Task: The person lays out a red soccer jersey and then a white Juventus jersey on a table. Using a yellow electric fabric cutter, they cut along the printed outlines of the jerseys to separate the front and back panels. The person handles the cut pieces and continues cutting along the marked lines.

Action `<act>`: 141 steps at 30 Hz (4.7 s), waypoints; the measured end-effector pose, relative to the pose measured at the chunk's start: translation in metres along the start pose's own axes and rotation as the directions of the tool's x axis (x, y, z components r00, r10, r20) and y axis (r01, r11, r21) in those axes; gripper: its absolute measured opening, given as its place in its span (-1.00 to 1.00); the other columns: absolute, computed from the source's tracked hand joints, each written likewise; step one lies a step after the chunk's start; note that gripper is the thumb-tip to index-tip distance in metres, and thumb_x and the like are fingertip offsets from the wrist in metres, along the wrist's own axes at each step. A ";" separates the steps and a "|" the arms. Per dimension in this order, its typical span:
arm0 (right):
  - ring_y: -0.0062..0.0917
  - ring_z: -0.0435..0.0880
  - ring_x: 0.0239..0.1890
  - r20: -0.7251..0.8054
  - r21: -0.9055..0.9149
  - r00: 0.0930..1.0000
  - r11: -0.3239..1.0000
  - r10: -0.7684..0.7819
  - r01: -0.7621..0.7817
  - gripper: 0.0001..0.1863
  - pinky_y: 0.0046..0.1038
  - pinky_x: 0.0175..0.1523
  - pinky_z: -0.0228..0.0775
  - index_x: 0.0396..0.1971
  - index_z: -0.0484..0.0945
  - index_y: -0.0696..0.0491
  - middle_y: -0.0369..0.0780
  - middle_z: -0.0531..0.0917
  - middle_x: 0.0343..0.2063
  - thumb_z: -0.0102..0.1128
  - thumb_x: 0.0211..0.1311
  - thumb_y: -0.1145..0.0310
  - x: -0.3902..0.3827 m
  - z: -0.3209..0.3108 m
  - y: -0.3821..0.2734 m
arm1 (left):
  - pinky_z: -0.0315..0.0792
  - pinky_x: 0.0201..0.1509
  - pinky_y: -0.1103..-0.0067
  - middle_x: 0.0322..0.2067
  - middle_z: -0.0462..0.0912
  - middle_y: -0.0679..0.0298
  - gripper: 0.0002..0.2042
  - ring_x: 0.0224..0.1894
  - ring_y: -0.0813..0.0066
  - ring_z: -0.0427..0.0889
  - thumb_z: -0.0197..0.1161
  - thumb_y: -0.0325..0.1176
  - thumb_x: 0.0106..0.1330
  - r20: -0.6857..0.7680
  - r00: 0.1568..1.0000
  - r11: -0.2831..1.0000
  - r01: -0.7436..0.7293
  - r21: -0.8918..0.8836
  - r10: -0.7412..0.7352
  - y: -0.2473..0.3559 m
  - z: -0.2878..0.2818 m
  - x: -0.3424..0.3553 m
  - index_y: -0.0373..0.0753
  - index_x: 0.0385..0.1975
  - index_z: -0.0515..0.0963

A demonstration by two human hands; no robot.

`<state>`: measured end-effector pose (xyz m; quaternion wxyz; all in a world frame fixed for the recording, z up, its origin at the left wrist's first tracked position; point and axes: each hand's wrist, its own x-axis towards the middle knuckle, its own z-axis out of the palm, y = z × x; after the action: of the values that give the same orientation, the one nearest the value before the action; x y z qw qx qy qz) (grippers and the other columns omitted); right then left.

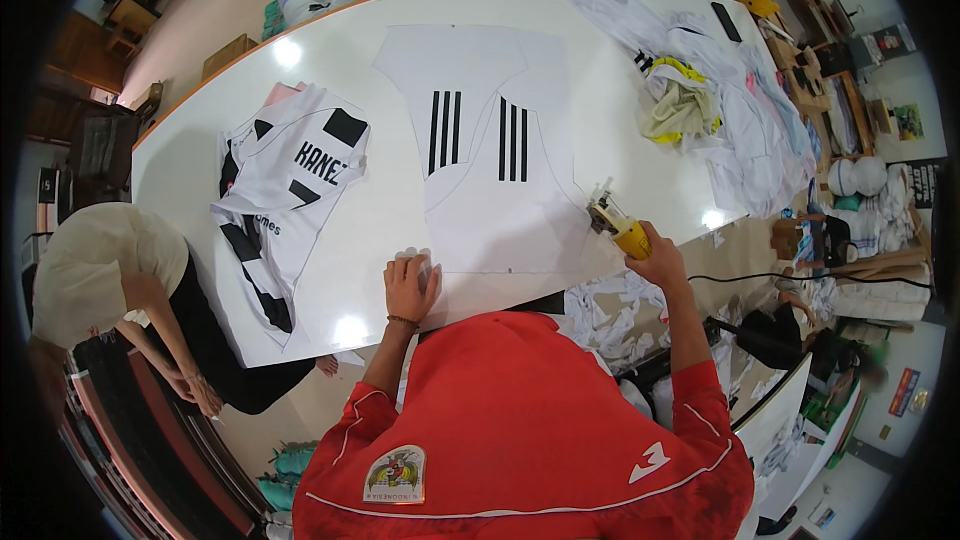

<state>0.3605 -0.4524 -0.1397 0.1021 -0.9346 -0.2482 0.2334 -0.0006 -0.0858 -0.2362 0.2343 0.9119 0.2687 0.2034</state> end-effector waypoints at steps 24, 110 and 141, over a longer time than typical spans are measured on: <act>0.12 0.78 -0.08 -0.049 0.018 0.998 0.999 0.045 -0.044 -0.21 0.07 0.01 0.63 0.32 0.42 -0.18 0.06 0.79 -0.17 0.44 0.05 -0.04 0.038 0.006 -0.093 | 0.42 0.05 0.17 -0.09 0.61 0.13 -0.70 -0.04 0.03 0.57 0.47 -0.29 0.34 0.007 1.000 0.999 -0.008 -0.036 0.008 -0.001 -0.003 0.001 -0.17 0.02 0.64; -0.04 0.78 0.12 -0.154 0.282 0.958 0.940 0.242 -0.192 -0.13 -0.09 0.23 0.62 0.31 0.46 0.15 0.08 0.75 0.08 0.48 0.02 0.00 0.363 -0.043 -0.250 | 0.46 0.06 0.23 -0.15 0.58 0.20 -0.68 -0.06 0.11 0.57 0.47 -0.24 0.33 0.053 0.997 0.997 0.062 -0.041 -0.060 -0.004 -0.011 0.008 -0.11 0.04 0.65; -0.48 0.74 -0.29 0.080 0.865 0.906 0.423 0.416 -0.271 -0.44 -0.40 -0.22 0.66 0.16 0.52 0.18 -0.19 0.71 -0.21 0.51 0.15 0.50 -0.133 0.091 0.023 | -0.23 0.69 -0.16 0.68 -0.12 -0.16 -0.04 0.70 -0.38 -0.31 -0.04 0.53 0.44 0.220 0.961 0.944 0.089 0.319 -0.165 0.104 0.193 0.378 -0.09 0.64 0.22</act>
<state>0.2239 -0.5333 -0.1748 0.5205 -0.8025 0.1057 0.2720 0.4284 -0.0037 -0.2440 0.1344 0.9357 0.3249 0.0300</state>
